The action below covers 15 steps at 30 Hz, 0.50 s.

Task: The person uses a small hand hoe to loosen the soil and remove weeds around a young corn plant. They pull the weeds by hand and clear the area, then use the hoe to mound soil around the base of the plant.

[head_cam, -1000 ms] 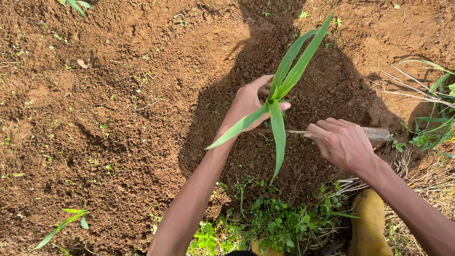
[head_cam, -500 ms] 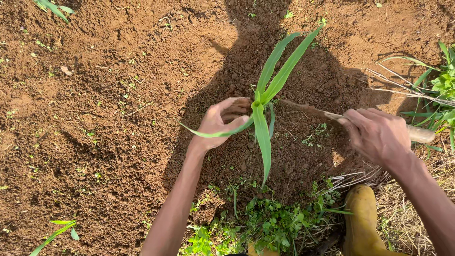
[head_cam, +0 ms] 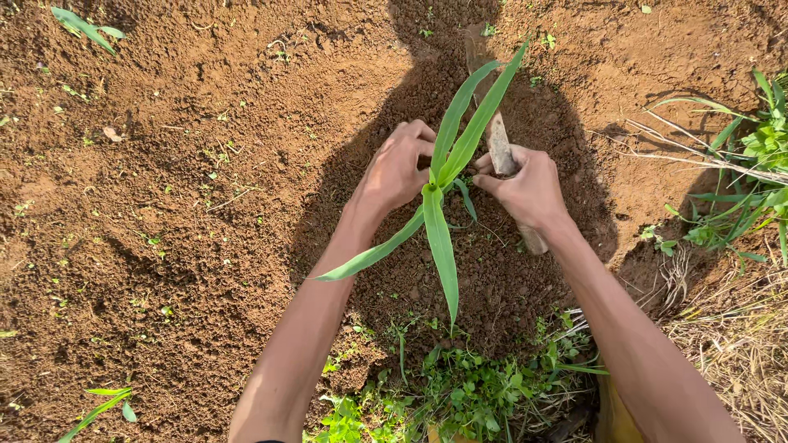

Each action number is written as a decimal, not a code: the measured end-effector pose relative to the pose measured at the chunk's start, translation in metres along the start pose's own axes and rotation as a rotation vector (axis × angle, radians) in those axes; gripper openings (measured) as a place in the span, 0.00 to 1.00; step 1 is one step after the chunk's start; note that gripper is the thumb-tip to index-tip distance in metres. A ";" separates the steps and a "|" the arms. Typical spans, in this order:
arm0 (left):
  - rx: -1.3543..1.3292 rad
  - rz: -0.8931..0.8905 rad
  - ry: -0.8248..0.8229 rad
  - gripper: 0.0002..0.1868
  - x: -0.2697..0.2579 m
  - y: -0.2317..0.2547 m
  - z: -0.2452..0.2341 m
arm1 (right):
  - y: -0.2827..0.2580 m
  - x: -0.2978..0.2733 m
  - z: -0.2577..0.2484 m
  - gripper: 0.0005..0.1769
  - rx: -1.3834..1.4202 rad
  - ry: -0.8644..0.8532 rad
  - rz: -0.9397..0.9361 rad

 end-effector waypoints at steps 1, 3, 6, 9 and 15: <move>-0.060 0.053 -0.052 0.09 0.003 -0.003 -0.001 | -0.003 -0.001 0.000 0.10 0.001 -0.018 0.012; -0.123 0.108 -0.103 0.08 0.008 0.005 -0.006 | -0.006 -0.003 -0.006 0.09 -0.001 -0.035 0.025; 0.016 0.014 -0.290 0.14 0.014 0.030 -0.013 | -0.008 -0.010 -0.022 0.09 -0.001 -0.054 0.056; 0.169 0.188 -0.391 0.15 0.022 0.035 -0.009 | -0.020 -0.016 -0.037 0.09 -0.017 -0.051 0.042; 0.030 0.141 -0.307 0.06 0.012 0.041 -0.011 | -0.015 -0.028 -0.047 0.07 0.024 0.020 0.094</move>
Point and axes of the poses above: each hand's wrist, its own x-axis towards the middle knuckle, its own z-axis out of the palm, y = z × x, the point moved 1 cm from there along x, towards the middle knuckle, and after that the axes turned 4 degrees about x, right-handed, at the moved point
